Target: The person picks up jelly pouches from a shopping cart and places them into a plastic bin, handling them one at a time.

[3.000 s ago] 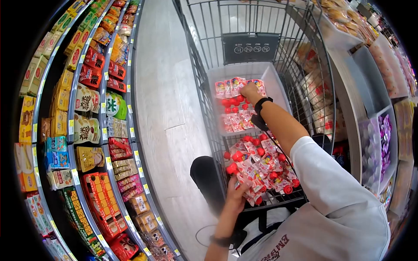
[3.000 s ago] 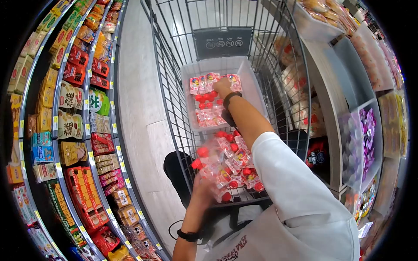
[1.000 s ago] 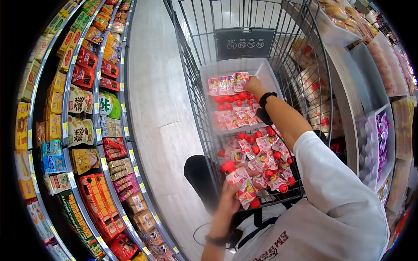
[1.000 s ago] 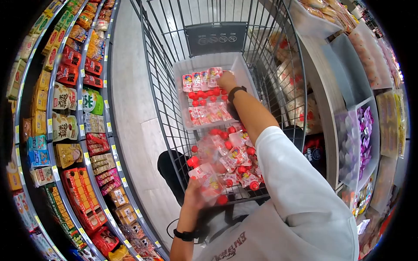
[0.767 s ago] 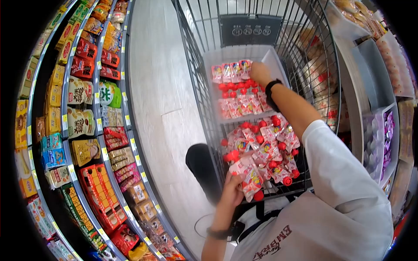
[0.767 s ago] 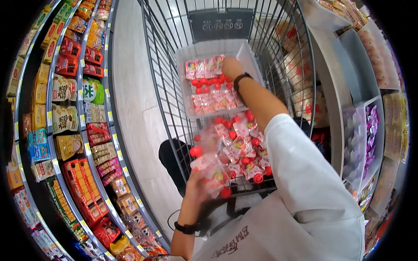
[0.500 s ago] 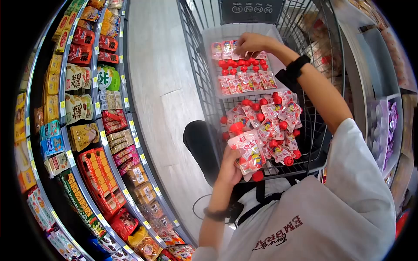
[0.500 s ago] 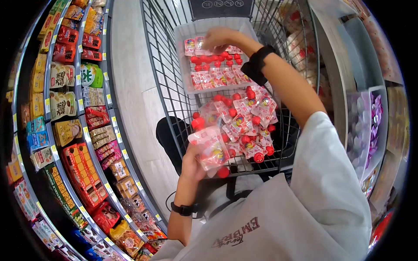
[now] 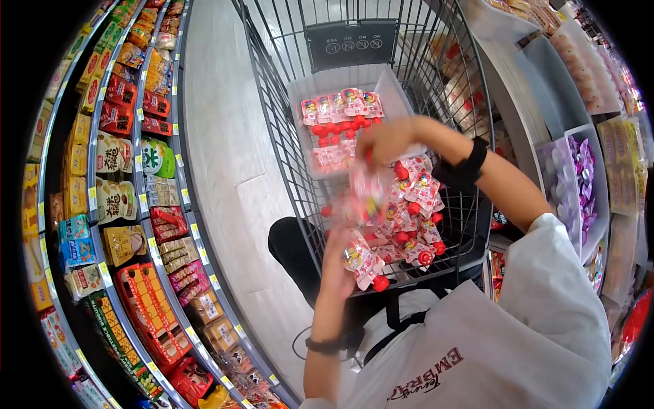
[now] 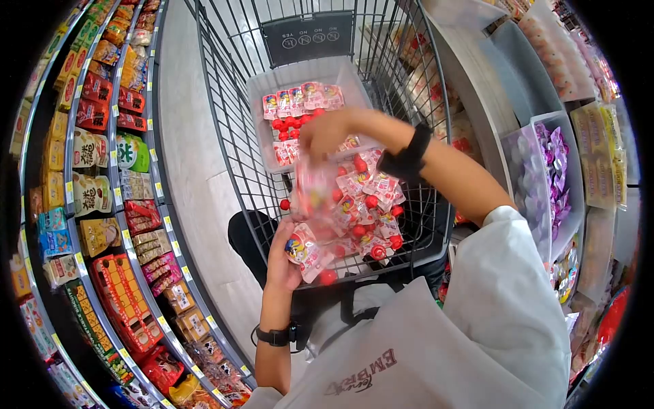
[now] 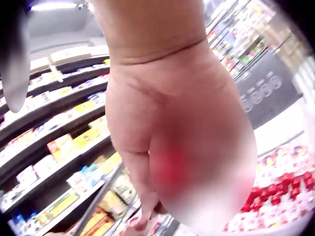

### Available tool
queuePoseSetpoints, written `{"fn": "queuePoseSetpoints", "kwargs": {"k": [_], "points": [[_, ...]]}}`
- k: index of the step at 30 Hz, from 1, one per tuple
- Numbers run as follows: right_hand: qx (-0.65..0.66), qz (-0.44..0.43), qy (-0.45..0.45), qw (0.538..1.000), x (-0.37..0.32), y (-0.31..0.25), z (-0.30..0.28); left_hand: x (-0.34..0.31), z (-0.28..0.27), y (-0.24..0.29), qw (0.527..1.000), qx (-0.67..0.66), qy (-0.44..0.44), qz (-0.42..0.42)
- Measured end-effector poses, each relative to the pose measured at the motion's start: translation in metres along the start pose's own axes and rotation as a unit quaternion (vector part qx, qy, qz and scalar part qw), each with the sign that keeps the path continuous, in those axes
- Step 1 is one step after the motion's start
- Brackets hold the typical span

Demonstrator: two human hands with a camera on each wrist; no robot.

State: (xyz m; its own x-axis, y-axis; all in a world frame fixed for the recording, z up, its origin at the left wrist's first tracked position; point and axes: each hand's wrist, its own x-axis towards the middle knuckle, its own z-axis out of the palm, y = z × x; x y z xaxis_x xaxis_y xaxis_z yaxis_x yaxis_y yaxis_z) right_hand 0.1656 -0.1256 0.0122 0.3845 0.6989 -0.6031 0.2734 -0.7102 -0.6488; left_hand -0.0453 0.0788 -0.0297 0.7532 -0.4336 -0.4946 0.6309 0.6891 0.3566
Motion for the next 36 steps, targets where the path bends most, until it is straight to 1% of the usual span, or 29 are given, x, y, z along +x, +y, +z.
{"fn": "queuePoseSetpoints", "kwargs": {"k": [1, 2, 3, 4, 6, 7, 9, 10, 12, 13, 14, 15, 16, 17, 18, 20, 21, 22, 24, 26, 28, 29, 30, 31, 32, 33, 34, 35, 36], "points": [[0.089, 0.038, 0.089, 0.991, 0.003, 0.031, -0.007, 0.001, 0.0, -0.001, 1.0, 0.011, 0.017, 0.002], [0.151, 0.145, 0.152, 0.966, -0.009, 0.027, -0.022, 0.001, -0.002, -0.001, 1.0, 0.011, 0.017, 0.003], [0.257, 0.175, 0.214, 0.926, -0.004, 0.054, -0.028, 0.001, -0.003, -0.001, 1.0, 0.025, 0.011, 0.003], [0.363, 0.18, 0.285, 0.869, -0.002, 0.064, -0.029, 0.001, -0.004, -0.001, 0.999, 0.037, 0.006, 0.004], [0.516, 0.201, 0.355, 0.753, 0.022, 0.104, -0.029, 0.0, 0.003, 0.002, 1.0, 0.015, 0.004, -0.001], [0.516, 0.201, 0.355, 0.753, 0.036, 0.116, -0.024, 0.0, 0.004, 0.003, 1.0, 0.013, 0.007, -0.003], [0.663, 0.202, 0.429, 0.579, 0.066, 0.136, -0.017, 0.001, 0.003, 0.003, 1.0, 0.016, 0.017, -0.008], [0.664, 0.201, 0.427, 0.58, 0.082, 0.15, -0.011, 0.0, 0.001, 0.002, 1.0, 0.017, 0.02, -0.007], [0.75, 0.141, 0.471, 0.443, 0.113, 0.181, -0.002, 0.0, -0.001, 0.0, 0.999, 0.011, 0.037, -0.006], [0.751, 0.133, 0.505, 0.405, 0.126, 0.192, 0.001, 0.0, -0.001, 0.001, 0.999, 0.016, 0.049, -0.017], [0.753, 0.132, 0.502, 0.405, 0.14, 0.217, 0.004, 0.0, -0.002, 0.002, 0.998, 0.018, 0.051, -0.016], [0.777, 0.122, 0.478, 0.391, 0.154, 0.25, 0.006, 0.001, -0.003, 0.002, 0.999, 0.016, 0.042, -0.017], [0.799, 0.114, 0.453, 0.378, 0.154, 0.245, 0.005, 0.001, -0.003, 0.0, 0.999, 0.012, 0.035, -0.02], [0.79, 0.128, 0.451, 0.396, 0.148, 0.242, 0.01, 0.002, -0.003, -0.001, 0.999, -0.019, 0.03, -0.009], [0.791, 0.131, 0.447, 0.396, 0.141, 0.228, 0.011, 0.002, -0.005, -0.001, 0.999, -0.02, 0.034, -0.009], [0.737, 0.185, 0.486, 0.431, 0.132, 0.212, 0.012, 0.003, -0.009, -0.001, 0.999, -0.009, 0.024, -0.028], [0.698, 0.107, 0.495, 0.506, 0.13, 0.207, 0.018, 0.004, -0.008, -0.002, 0.999, -0.009, 0.026, -0.03], [0.698, 0.108, 0.494, 0.506, 0.13, 0.204, 0.013, 0.004, -0.005, -0.002, 0.999, -0.008, 0.026, -0.028], [0.661, 0.152, 0.456, 0.575, 0.121, 0.186, -0.003, 0.004, -0.002, 0.0, 0.999, -0.007, 0.034, -0.033], [0.581, 0.154, 0.468, 0.648, 0.093, 0.157, -0.005, 0.003, -0.001, 0.002, 0.999, 0.015, 0.025, -0.041], [0.382, 0.176, 0.425, 0.802, 0.069, 0.133, -0.015, 0.004, -0.001, -0.001, 0.999, 0.027, 0.025, -0.031], [0.386, 0.182, 0.426, 0.798, 0.053, 0.112, -0.019, 0.003, -0.001, -0.002, 0.999, 0.025, 0.03, -0.036], [0.324, 0.172, 0.285, 0.885, 0.033, 0.084, -0.024, 0.004, 0.001, -0.001, 0.999, 0.023, 0.03, -0.035], [0.253, 0.156, 0.135, 0.945, 0.015, 0.053, -0.025, 0.004, 0.0, -0.001, 0.999, 0.023, 0.023, -0.034], [0.236, 0.179, 0.047, 0.954, -0.001, 0.021, -0.019, 0.003, 0.001, 0.0, 0.999, 0.022, 0.022, -0.036], [0.21, 0.171, -0.045, 0.962, -0.008, 0.007, -0.007, 0.003, 0.002, 0.0, 0.999, 0.04, 0.023, -0.028], [0.133, 0.158, -0.114, 0.972, -0.013, -0.01, 0.007, 0.003, 0.002, 0.0, 0.998, 0.058, 0.024, -0.02], [0.109, 0.145, -0.185, 0.966, -0.007, -0.009, 0.03, 0.003, 0.003, 0.001, 0.997, 0.065, 0.02, -0.02], [0.051, 0.109, -0.205, 0.971, 0.002, 0.001, 0.056, 0.003, 0.005, 0.0, 0.998, 0.051, 0.016, -0.014]]}}
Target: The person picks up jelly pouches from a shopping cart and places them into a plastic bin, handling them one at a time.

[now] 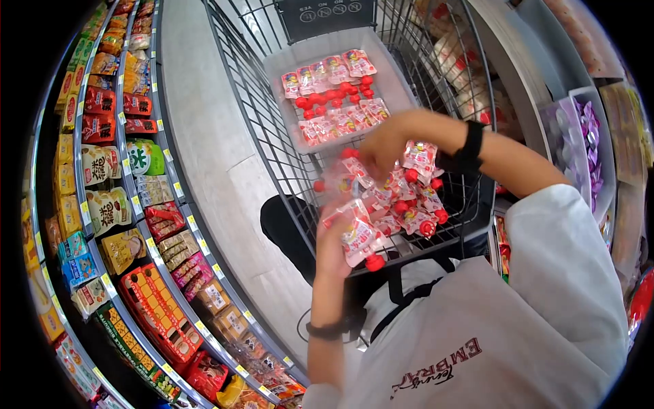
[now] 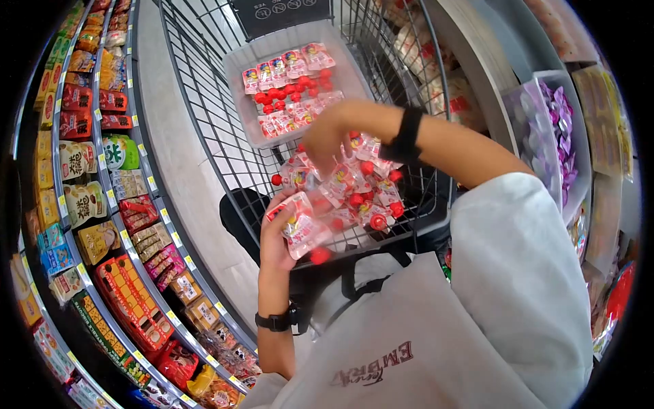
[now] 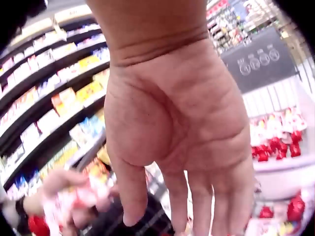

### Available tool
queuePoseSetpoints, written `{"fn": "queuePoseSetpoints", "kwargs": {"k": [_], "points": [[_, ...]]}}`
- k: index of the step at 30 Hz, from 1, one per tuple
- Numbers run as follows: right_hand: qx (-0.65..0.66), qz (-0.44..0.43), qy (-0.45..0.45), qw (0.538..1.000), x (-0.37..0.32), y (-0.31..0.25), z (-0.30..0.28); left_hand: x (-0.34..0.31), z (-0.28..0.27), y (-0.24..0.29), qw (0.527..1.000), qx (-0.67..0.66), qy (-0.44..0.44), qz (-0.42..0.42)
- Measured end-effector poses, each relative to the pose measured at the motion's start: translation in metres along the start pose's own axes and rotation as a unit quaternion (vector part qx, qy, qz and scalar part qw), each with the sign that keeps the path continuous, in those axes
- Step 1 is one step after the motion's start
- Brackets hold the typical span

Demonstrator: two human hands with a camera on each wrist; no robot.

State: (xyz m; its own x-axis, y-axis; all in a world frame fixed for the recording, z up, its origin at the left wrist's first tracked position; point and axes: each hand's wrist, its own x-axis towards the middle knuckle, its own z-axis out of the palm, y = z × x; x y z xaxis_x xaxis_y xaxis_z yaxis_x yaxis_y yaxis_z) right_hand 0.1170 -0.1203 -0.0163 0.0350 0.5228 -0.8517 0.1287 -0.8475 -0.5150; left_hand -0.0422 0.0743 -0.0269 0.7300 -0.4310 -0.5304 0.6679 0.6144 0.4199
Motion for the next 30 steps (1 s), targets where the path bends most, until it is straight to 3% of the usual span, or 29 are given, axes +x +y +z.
{"fn": "queuePoseSetpoints", "kwargs": {"k": [1, 2, 4, 5, 12, 14, 15, 18, 21, 27, 30], "points": [[-0.133, -0.019, 0.061, 0.989, 0.027, 0.013, 0.021, 0.0, 0.0, 0.001, 1.0, -0.003, -0.012, 0.006], [-0.133, -0.018, 0.063, 0.989, 0.04, 0.02, 0.037, 0.0, -0.001, 0.001, 1.0, -0.005, -0.023, 0.014], [-0.304, 0.034, 0.134, 0.942, 0.06, 0.031, 0.066, 0.0, -0.005, 0.001, 0.999, 0.0, -0.036, 0.017], [-0.322, 0.007, 0.201, 0.925, 0.071, 0.042, 0.08, 0.0, -0.006, 0.002, 0.999, 0.004, -0.047, 0.017], [-0.276, 0.034, 0.117, 0.954, 0.07, 0.031, 0.074, -0.005, -0.003, 0.002, 0.998, -0.017, -0.051, 0.032], [-0.288, -0.005, 0.255, 0.923, 0.059, 0.031, 0.071, -0.006, -0.002, 0.004, 0.998, -0.013, -0.05, 0.038], [-0.217, -0.066, 0.36, 0.905, 0.084, 0.054, 0.074, -0.007, -0.001, 0.004, 0.998, -0.006, -0.051, 0.037], [-0.228, -0.149, 0.37, 0.888, 0.088, 0.038, 0.074, -0.007, 0.0, 0.003, 0.998, -0.015, -0.057, 0.034], [-0.253, -0.118, 0.299, 0.912, 0.091, 0.026, 0.07, -0.005, -0.001, 0.003, 0.998, -0.004, -0.049, 0.031], [-0.266, -0.127, 0.273, 0.916, 0.114, 0.026, 0.057, -0.004, 0.0, 0.002, 0.999, 0.005, -0.033, 0.026], [-0.277, -0.144, 0.33, 0.891, 0.112, 0.029, 0.06, -0.004, 0.003, 0.003, 0.999, 0.005, -0.032, 0.023]]}}
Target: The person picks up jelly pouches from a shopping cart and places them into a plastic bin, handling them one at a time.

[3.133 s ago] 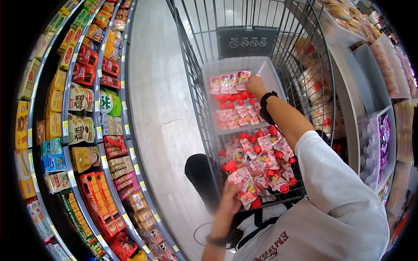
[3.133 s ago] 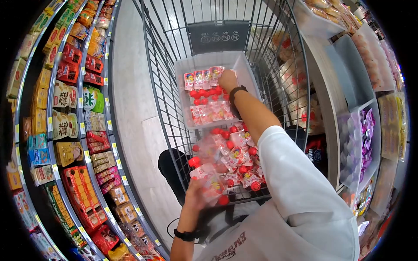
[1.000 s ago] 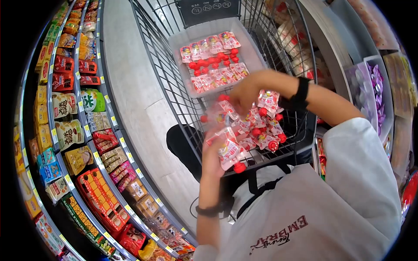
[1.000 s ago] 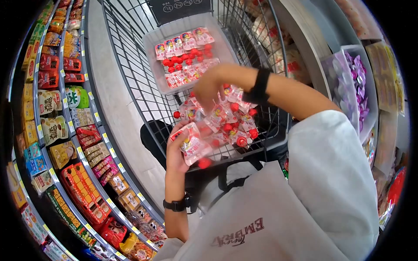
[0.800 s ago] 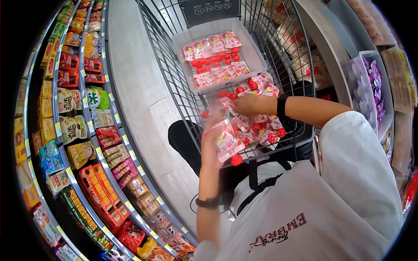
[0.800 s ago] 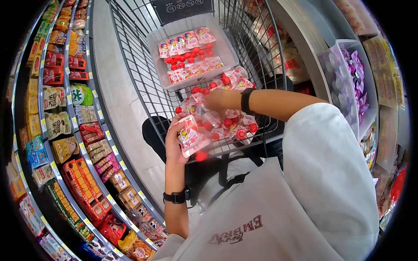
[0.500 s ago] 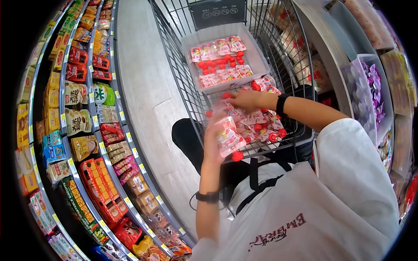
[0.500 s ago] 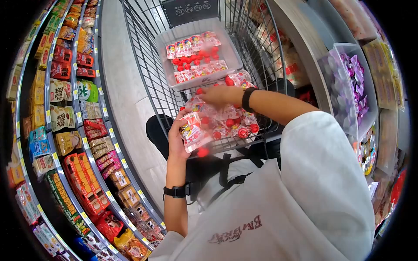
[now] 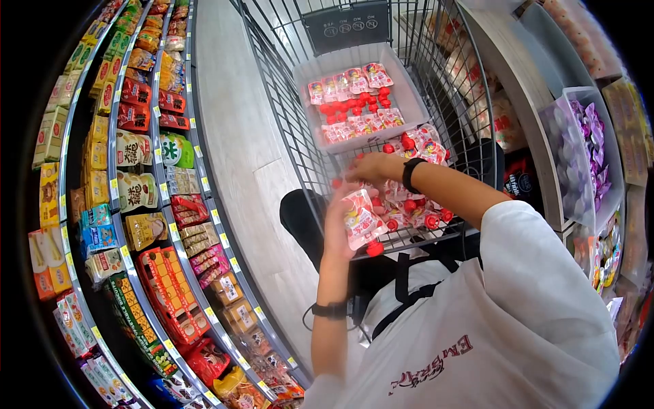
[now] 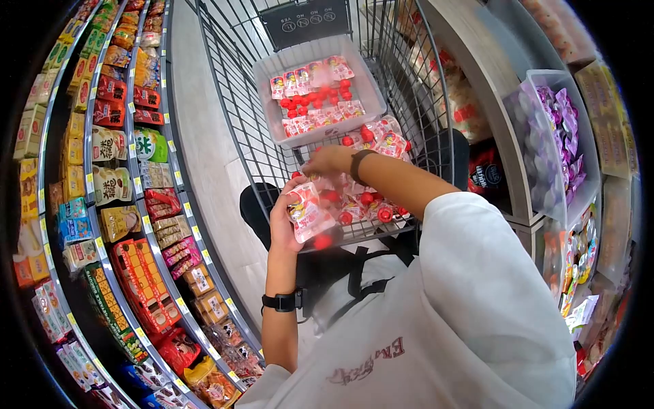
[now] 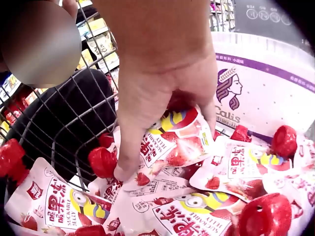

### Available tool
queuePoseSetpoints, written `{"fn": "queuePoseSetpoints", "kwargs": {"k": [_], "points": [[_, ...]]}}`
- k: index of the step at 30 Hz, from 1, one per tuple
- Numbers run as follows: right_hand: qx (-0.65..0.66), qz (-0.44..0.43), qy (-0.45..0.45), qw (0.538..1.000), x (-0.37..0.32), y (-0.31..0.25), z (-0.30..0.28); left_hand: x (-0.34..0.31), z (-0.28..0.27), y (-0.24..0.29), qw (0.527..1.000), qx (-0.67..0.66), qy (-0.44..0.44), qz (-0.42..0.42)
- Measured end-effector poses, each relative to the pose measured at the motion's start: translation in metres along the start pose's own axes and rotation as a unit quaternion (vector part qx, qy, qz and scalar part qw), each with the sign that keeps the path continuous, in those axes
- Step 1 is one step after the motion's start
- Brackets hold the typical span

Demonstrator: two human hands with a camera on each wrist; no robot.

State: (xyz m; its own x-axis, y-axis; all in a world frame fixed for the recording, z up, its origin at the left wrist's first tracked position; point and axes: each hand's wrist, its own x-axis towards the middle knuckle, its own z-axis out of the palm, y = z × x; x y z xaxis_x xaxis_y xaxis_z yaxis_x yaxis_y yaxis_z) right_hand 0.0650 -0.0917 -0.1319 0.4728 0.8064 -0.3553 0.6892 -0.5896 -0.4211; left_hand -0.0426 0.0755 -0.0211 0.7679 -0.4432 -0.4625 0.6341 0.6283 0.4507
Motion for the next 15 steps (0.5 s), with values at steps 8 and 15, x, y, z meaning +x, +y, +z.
{"fn": "queuePoseSetpoints", "kwargs": {"k": [8, 15], "points": [[0.053, -0.074, 0.072, 0.993, -0.007, 0.005, -0.007, 0.001, -0.007, -0.002, 1.0, -0.001, 0.006, 0.021], [0.113, 0.079, 0.064, 0.988, -0.045, -0.008, -0.066, -0.008, 0.007, 0.003, 0.997, -0.044, -0.01, 0.055]]}}
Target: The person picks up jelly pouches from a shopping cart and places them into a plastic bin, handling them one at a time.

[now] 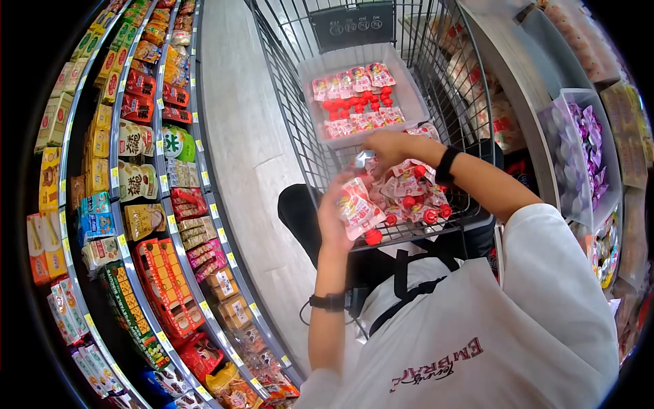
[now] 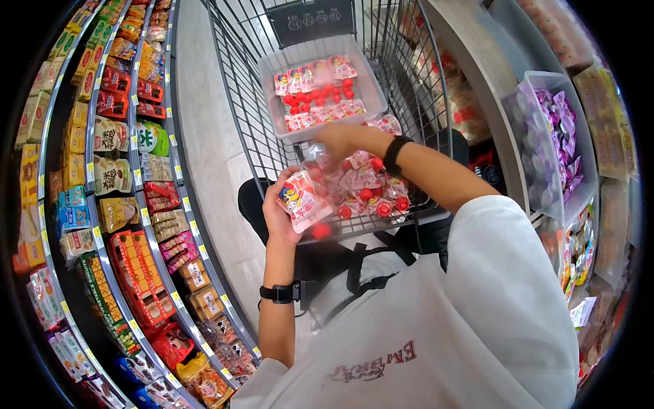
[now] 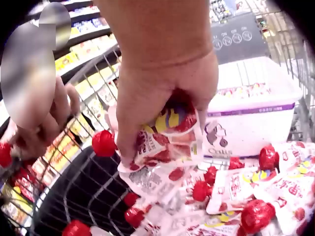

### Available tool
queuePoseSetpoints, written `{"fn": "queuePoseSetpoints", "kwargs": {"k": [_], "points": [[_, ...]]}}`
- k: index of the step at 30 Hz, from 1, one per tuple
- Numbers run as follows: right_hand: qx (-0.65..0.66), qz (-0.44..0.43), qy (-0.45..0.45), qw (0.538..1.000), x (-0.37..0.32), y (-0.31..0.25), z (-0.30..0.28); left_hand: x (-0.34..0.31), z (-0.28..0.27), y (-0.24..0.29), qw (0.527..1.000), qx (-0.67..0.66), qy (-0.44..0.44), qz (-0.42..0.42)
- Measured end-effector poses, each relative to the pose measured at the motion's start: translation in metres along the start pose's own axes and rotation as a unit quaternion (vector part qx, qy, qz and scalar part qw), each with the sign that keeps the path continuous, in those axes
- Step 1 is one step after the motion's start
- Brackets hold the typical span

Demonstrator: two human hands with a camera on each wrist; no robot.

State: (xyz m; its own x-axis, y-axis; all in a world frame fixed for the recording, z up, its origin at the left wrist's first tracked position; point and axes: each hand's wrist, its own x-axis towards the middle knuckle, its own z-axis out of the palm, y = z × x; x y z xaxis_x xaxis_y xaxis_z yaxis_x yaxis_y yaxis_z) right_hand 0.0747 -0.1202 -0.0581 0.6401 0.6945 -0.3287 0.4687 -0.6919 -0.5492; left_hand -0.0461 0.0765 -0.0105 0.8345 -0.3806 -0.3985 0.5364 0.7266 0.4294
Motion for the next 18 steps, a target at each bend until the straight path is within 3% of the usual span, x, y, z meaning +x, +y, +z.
{"fn": "queuePoseSetpoints", "kwargs": {"k": [3, 5, 7, 8, 9, 10, 11, 13, 18], "points": [[0.006, 0.053, 0.025, 0.998, -0.02, -0.006, -0.023, -0.001, -0.004, 0.002, 0.999, -0.01, -0.042, 0.023], [0.123, 0.157, 0.036, 0.979, -0.038, -0.009, -0.044, 0.001, -0.006, 0.0, 0.998, -0.021, -0.035, 0.037], [0.129, 0.156, 0.071, 0.977, -0.059, -0.02, -0.064, 0.001, -0.006, -0.001, 0.999, -0.023, -0.019, 0.045], [0.329, 0.138, 0.091, 0.93, -0.069, -0.03, -0.072, 0.002, -0.01, -0.004, 0.998, -0.022, -0.029, 0.054], [0.515, 0.113, 0.107, 0.843, -0.075, -0.034, -0.075, 0.002, -0.009, -0.003, 0.997, -0.02, -0.039, 0.063], [0.578, 0.126, 0.121, 0.797, -0.078, -0.031, -0.075, -0.001, -0.007, -0.003, 0.997, 0.002, -0.055, 0.053], [0.578, 0.126, 0.12, 0.797, -0.08, -0.034, -0.075, 0.0, -0.006, -0.005, 0.997, 0.001, -0.054, 0.054], [0.703, 0.156, 0.064, 0.69, -0.084, -0.049, -0.076, 0.004, -0.001, -0.01, 0.993, 0.003, -0.029, 0.113], [0.743, 0.143, 0.042, 0.652, -0.055, -0.087, -0.037, -0.003, 0.005, -0.004, 0.982, 0.065, -0.107, 0.14]]}}
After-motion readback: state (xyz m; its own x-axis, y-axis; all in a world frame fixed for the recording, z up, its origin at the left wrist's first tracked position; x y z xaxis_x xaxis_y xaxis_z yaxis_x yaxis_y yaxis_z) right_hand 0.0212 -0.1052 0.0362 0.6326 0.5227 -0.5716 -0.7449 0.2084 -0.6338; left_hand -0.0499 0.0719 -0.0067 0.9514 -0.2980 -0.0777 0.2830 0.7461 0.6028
